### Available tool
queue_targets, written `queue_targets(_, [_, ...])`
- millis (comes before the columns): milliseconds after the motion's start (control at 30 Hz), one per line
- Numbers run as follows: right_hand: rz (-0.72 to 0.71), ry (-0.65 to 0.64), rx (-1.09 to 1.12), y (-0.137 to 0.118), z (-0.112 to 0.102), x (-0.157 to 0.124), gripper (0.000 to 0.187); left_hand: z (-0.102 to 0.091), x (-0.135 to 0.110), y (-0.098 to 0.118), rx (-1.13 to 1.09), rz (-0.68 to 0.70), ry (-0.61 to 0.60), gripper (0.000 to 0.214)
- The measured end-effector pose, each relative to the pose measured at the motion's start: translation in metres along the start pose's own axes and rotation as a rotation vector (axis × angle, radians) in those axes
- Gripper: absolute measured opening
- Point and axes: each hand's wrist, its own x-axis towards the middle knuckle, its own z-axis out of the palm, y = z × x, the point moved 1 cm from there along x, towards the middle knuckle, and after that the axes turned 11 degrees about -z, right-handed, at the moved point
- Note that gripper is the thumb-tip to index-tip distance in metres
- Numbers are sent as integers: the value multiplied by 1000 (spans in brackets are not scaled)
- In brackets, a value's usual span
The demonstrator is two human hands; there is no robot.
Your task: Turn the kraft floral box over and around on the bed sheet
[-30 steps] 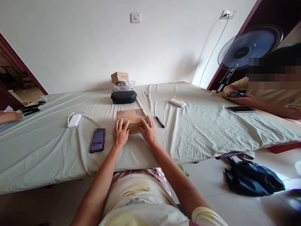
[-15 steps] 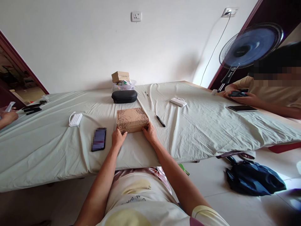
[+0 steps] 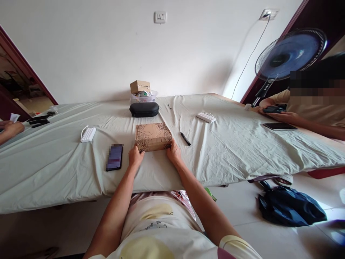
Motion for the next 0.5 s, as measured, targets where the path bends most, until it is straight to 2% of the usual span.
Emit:
queue_targets(100, [-34,123,41,-9,-13,2,61,-9,-4,6,-133,54,67,49])
queue_targets(233, [-155,367,50,-32,-41,6,52,-28,-10,19,-307,217,352,47])
queue_targets(333, [-184,347,41,-47,-51,15,42,-34,-9,27,-317,190,444,46])
queue_targets(433, [-153,290,86,-51,-46,24,41,-27,-3,29,-303,158,428,47])
queue_targets(500, [-156,299,103,-48,-39,27,43,-17,0,24,-294,157,414,47])
